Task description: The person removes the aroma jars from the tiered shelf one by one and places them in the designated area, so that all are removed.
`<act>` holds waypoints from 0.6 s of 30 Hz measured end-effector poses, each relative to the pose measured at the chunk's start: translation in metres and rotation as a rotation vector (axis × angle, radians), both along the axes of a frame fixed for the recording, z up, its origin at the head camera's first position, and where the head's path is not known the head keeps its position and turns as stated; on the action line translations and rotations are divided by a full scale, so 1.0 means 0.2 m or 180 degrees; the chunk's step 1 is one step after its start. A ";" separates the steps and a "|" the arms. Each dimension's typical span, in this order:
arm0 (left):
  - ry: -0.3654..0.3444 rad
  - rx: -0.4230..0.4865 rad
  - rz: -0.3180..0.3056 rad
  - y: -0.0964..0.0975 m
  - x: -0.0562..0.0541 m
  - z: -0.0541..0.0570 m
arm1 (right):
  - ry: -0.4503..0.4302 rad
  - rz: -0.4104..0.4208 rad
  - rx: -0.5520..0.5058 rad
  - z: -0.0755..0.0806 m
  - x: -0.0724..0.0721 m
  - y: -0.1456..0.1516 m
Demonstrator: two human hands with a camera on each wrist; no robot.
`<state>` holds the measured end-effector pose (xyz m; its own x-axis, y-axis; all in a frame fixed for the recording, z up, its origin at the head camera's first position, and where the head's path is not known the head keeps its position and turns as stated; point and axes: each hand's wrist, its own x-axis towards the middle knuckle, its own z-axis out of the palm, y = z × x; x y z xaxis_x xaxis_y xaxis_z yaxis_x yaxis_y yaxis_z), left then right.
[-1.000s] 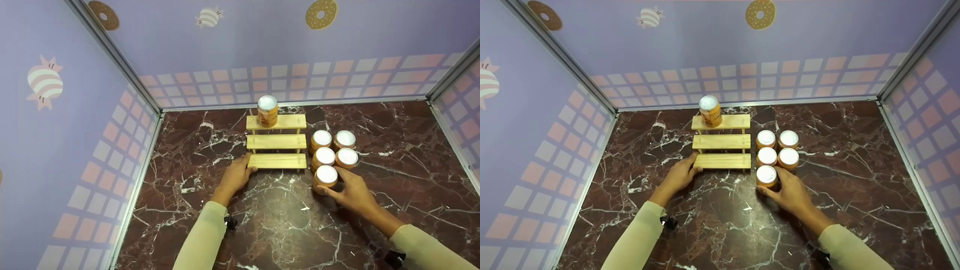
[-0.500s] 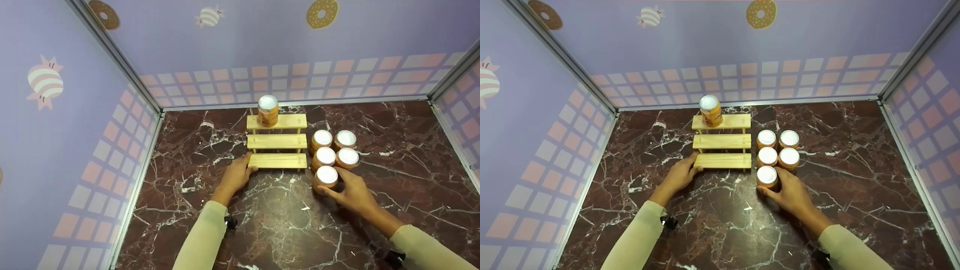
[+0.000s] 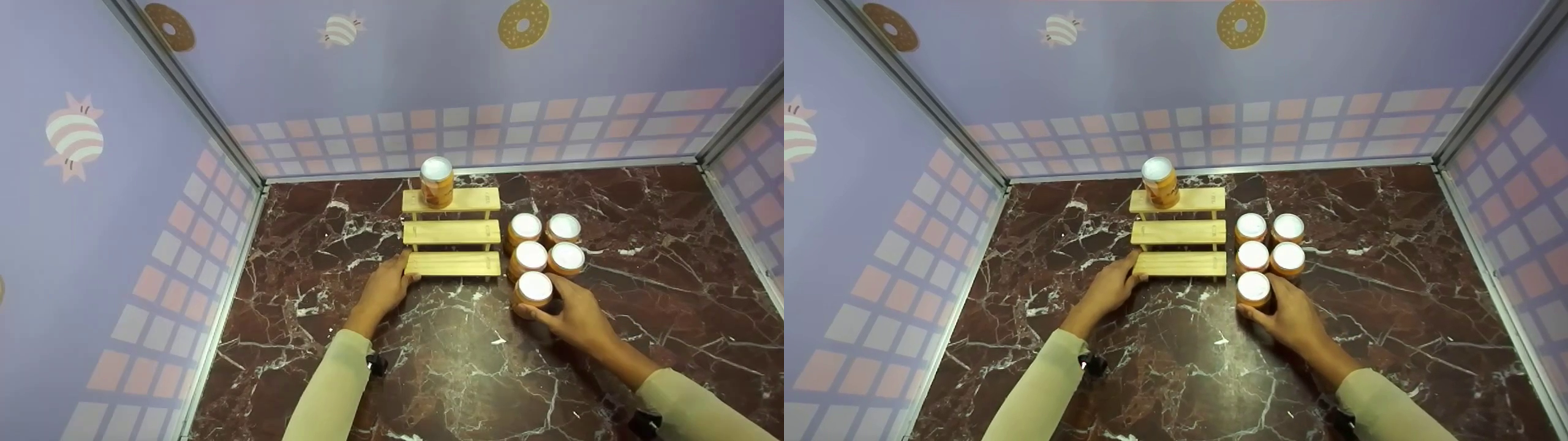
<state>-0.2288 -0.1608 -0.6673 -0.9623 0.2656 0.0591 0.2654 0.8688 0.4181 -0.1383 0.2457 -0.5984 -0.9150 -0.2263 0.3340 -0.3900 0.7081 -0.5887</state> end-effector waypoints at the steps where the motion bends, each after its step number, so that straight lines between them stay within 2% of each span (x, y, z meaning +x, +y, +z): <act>1: 0.0012 0.0006 -0.0004 0.00 0.00 0.00 | -0.0003 -0.0001 -0.0002 0.00 0.00 0.00; 18: -0.0106 -0.0116 0.0079 0.00 -0.01 -0.01 | -0.0027 -0.0050 -0.0010 0.00 0.01 -0.01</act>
